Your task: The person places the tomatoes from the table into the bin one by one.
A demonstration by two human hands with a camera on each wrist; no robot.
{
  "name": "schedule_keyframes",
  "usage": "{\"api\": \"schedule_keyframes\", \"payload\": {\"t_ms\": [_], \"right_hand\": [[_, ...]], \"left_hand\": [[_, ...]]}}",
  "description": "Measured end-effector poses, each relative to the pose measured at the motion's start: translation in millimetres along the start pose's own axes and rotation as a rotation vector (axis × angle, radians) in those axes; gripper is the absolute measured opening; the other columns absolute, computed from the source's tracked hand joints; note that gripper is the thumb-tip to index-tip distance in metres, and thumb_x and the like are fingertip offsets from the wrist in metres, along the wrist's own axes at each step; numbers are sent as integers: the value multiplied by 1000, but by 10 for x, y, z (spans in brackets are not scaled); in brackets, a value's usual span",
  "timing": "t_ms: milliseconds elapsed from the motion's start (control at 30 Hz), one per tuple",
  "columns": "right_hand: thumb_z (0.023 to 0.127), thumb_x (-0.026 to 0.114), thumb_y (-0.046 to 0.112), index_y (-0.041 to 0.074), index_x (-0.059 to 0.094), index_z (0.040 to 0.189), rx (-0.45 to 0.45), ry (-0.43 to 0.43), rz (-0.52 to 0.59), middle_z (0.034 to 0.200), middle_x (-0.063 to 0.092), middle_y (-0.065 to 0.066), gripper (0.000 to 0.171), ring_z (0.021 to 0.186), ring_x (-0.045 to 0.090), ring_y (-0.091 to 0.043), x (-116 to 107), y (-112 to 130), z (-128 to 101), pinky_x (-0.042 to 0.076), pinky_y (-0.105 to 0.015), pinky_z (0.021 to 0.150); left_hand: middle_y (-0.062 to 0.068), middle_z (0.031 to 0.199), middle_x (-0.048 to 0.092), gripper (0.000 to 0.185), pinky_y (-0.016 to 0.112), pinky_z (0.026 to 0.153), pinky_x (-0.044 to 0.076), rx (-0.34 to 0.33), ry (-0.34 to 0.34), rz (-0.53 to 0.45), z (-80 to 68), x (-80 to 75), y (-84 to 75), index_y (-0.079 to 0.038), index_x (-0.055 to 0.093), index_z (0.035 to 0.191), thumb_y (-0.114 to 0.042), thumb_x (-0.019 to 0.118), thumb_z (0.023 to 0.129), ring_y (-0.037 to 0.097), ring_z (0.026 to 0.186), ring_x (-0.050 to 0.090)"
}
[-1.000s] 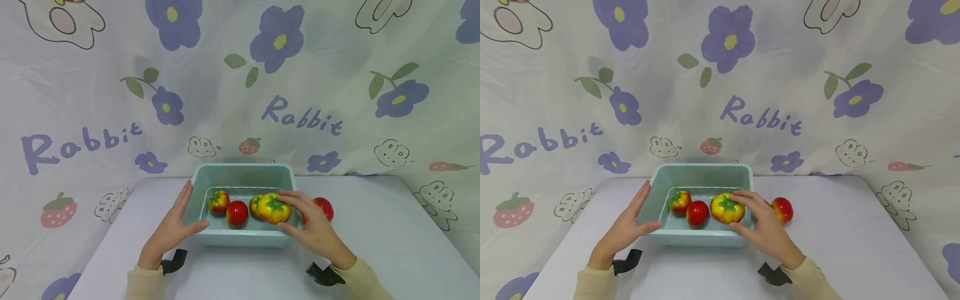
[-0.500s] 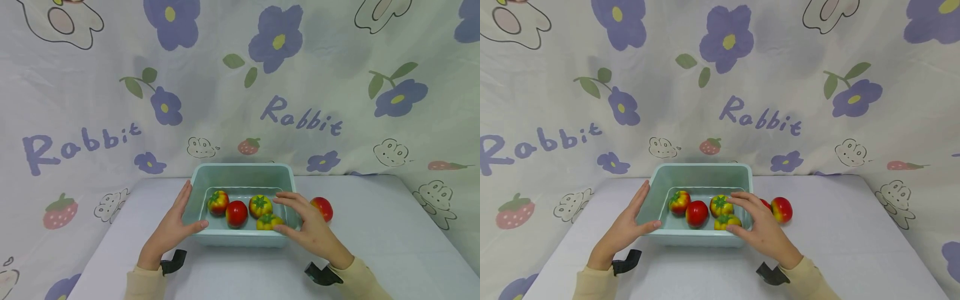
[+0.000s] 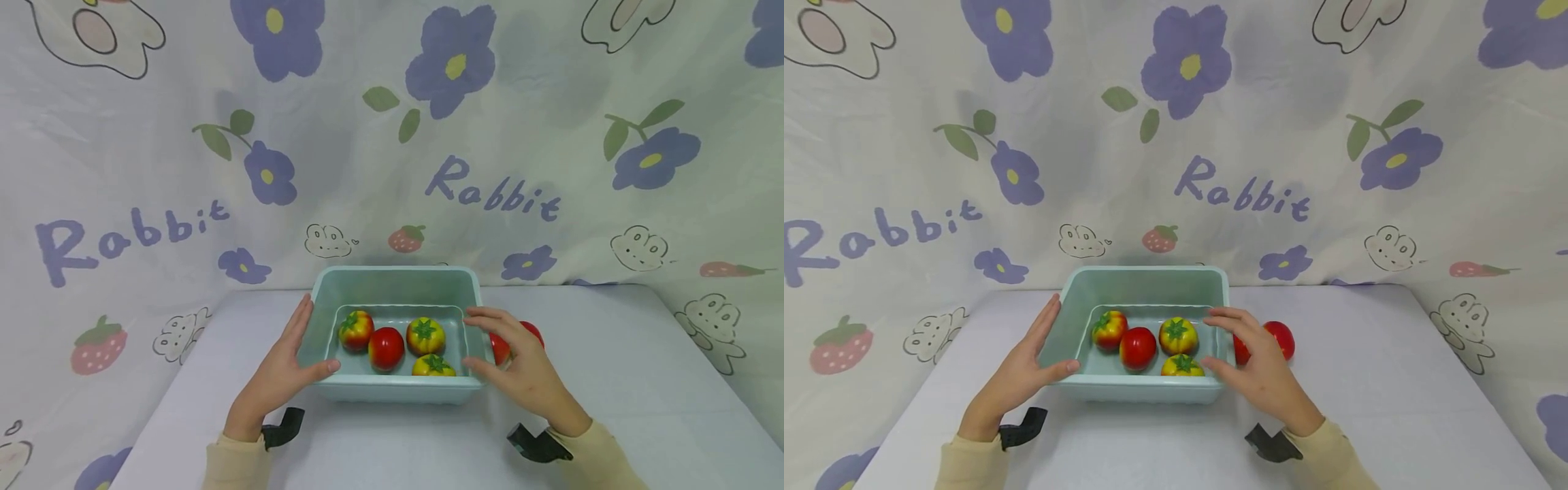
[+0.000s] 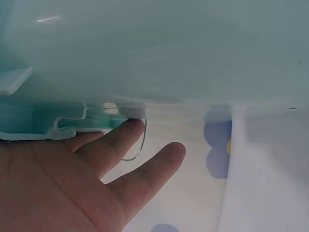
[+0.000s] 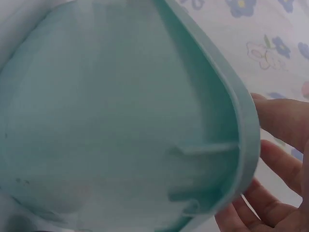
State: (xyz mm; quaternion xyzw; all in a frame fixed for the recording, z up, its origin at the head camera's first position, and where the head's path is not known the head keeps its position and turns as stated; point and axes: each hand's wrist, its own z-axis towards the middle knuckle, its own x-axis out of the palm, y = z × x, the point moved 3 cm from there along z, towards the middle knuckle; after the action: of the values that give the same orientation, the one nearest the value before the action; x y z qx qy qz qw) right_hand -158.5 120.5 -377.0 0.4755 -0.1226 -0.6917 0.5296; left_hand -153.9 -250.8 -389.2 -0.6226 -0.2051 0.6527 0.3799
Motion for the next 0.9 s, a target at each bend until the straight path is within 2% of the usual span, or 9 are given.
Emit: {"api": "schedule_keyframes", "payload": {"t_ms": [67,167,400,567,700,900], "right_hand": [[80,86,10,15,66,128,-7,-15,8,138,59,-1,52,130,51,-20,-42,-24,-3,41,-19,106],[81,85,7,12,66,128,-4,-29,10,139,58,-2,51,131,51,-19,-95,-60,-4,38,-15,106],[82,83,4,10,65,131,37,-66,-7,139,58,-4,53,128,54,-22,-212,-163,3,38,-13,104],[83,81,2,12,62,135,69,-90,7,140,57,-6,56,122,58,-12,-283,-279,-22,42,-12,99],[84,79,0,9,61,135,85,-100,33,140,55,-8,55,123,54,-3,-332,-370,-36,42,-14,101],[84,77,-4,5,61,134,99,-128,46,141,55,-10,53,126,50,0,-414,-479,-3,42,-15,101]], "left_hand": [[2,169,2,109,76,108,20,5,2,2,2,3,-10,-13,9,163,-38,79,84,39,153,8],[3,169,2,109,75,108,21,8,1,8,6,4,-21,-14,9,163,-37,79,84,39,153,9],[4,169,2,109,75,108,22,1,1,20,12,2,-19,-12,9,163,-40,79,84,39,152,10],[4,169,1,109,76,108,21,-7,3,18,11,6,-1,-14,8,163,-41,78,84,38,153,9],[2,169,1,110,75,109,20,-2,2,18,6,-1,-8,-14,8,163,-41,79,84,38,153,8],[5,169,1,109,76,107,20,-12,4,14,8,2,5,-13,8,163,-42,78,85,39,153,8]]}}
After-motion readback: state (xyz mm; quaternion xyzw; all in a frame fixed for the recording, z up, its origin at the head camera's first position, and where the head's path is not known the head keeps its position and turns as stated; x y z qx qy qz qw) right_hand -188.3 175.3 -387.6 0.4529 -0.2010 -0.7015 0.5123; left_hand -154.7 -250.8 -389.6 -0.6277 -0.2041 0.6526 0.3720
